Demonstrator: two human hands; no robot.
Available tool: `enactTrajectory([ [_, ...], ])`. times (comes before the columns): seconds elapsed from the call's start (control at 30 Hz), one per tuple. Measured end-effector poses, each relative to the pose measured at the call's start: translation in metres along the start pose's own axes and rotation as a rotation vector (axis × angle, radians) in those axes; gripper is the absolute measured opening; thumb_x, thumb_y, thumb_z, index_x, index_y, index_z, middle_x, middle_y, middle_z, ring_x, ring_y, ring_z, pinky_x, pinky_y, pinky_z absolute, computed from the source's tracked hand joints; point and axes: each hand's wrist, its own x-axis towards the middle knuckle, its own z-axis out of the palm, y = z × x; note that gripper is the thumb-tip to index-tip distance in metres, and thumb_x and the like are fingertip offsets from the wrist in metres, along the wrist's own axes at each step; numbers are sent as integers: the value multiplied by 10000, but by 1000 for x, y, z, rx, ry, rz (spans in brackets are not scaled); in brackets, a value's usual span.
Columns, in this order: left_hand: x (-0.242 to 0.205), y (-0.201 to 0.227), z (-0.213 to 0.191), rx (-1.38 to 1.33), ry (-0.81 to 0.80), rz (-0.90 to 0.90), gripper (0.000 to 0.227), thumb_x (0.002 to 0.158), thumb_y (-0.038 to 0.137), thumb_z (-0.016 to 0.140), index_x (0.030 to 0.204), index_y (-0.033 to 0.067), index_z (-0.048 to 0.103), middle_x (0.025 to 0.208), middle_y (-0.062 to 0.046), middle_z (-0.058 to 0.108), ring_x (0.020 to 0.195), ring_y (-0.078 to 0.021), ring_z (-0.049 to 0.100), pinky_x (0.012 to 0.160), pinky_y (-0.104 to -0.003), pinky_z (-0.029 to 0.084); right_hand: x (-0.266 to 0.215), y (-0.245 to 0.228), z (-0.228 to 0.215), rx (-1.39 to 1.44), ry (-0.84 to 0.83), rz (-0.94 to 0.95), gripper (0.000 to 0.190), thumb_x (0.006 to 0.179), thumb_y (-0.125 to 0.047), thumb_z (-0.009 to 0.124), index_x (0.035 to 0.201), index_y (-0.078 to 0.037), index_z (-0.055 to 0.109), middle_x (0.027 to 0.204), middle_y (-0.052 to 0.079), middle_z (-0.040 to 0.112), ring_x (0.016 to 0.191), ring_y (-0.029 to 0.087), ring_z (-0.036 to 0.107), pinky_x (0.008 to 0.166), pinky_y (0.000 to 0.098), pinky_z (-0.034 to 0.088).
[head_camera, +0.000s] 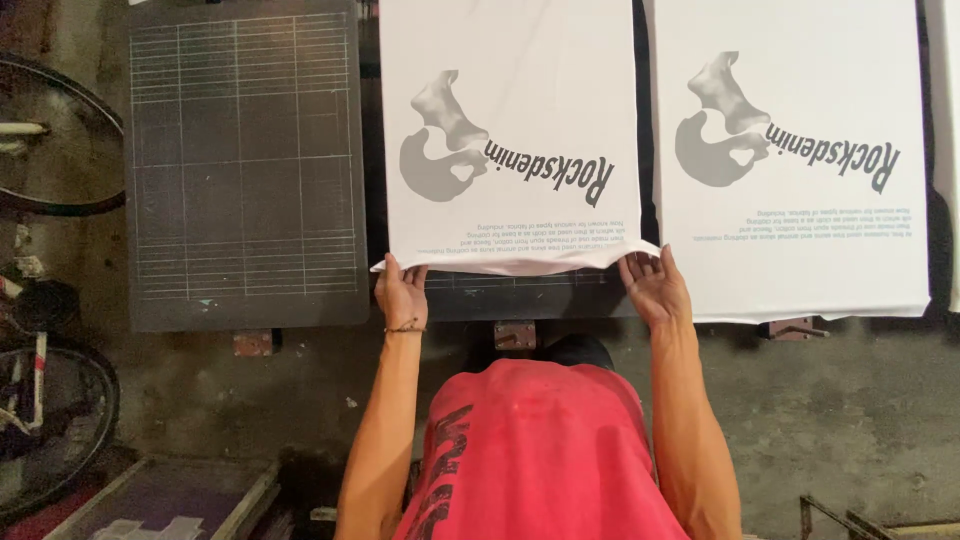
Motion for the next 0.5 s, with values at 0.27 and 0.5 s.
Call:
enactTrajectory([
  [0.27,59,-31,1,8,-19,-89,497,1009,364,682,1301,-1,512,1271,-221,625,1160,-372,670,950,-453,626,76,-1,-2,-66,185,26,574,1021,-254,706,1473,-101,386,1495,156,484,1353,379,542,1083,567,546],
  [0.5,53,-23,-6,515,4,-47,235,982,295,674,1117,118,599,1036,-123,742,816,-226,767,637,-258,646,27,8,44,-1116,170,-332,396,972,-239,723,1286,-43,585,1120,141,707,970,234,746,827,368,627],
])
